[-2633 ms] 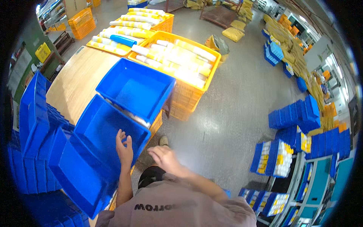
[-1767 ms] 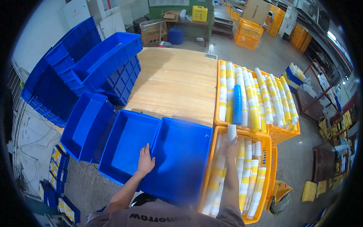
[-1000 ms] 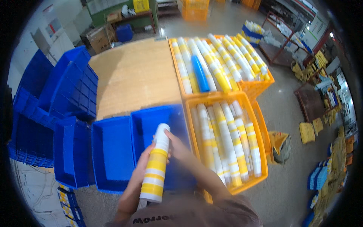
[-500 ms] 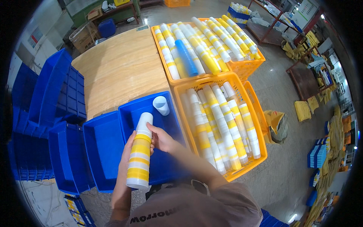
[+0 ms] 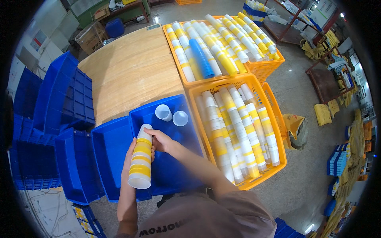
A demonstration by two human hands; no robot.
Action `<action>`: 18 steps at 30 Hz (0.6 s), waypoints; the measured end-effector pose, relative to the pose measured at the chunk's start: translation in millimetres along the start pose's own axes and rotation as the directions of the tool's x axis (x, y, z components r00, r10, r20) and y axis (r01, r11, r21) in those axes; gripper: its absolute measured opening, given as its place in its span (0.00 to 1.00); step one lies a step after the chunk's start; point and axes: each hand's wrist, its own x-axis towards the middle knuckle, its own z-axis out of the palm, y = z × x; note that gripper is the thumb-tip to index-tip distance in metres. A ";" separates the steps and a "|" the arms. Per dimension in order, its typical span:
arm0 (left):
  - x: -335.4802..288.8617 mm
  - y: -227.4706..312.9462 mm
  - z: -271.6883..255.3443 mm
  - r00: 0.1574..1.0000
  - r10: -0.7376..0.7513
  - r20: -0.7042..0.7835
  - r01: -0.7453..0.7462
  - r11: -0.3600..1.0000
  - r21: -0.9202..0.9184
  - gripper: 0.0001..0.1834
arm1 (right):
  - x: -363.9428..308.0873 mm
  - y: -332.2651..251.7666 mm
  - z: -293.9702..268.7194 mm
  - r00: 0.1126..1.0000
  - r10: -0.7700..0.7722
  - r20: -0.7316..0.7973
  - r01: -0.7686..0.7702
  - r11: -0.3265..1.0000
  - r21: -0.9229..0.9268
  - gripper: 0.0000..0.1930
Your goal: The person picks up stacks of white and yellow plastic cups and places them into blue trays. They repeatedly move between stacks of cups and trays, filling the trays with cups in an organized manner.
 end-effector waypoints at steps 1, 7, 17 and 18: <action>0.0 3.2 -2.4 1.000 -0.003 -0.009 0.003 1.000 0.008 0.31 | 8.1 2.7 -1.5 0.998 0.016 -0.053 -0.016 1.000 0.007 0.26; -15.2 14.4 -5.4 0.997 -0.017 -0.078 0.034 0.974 0.224 0.30 | 40.1 1.3 -0.3 0.972 -0.156 -0.175 0.167 0.985 0.048 0.23; -54.1 3.8 -13.1 0.998 -0.065 -0.016 0.064 0.997 -0.047 0.29 | 3.8 18.4 27.5 0.995 -0.099 -0.034 0.100 0.995 0.022 0.24; -55.5 2.4 -14.6 0.996 -0.086 -0.021 0.084 0.992 -0.096 0.29 | 5.2 20.6 28.5 0.980 -0.185 -0.077 0.189 0.981 0.049 0.24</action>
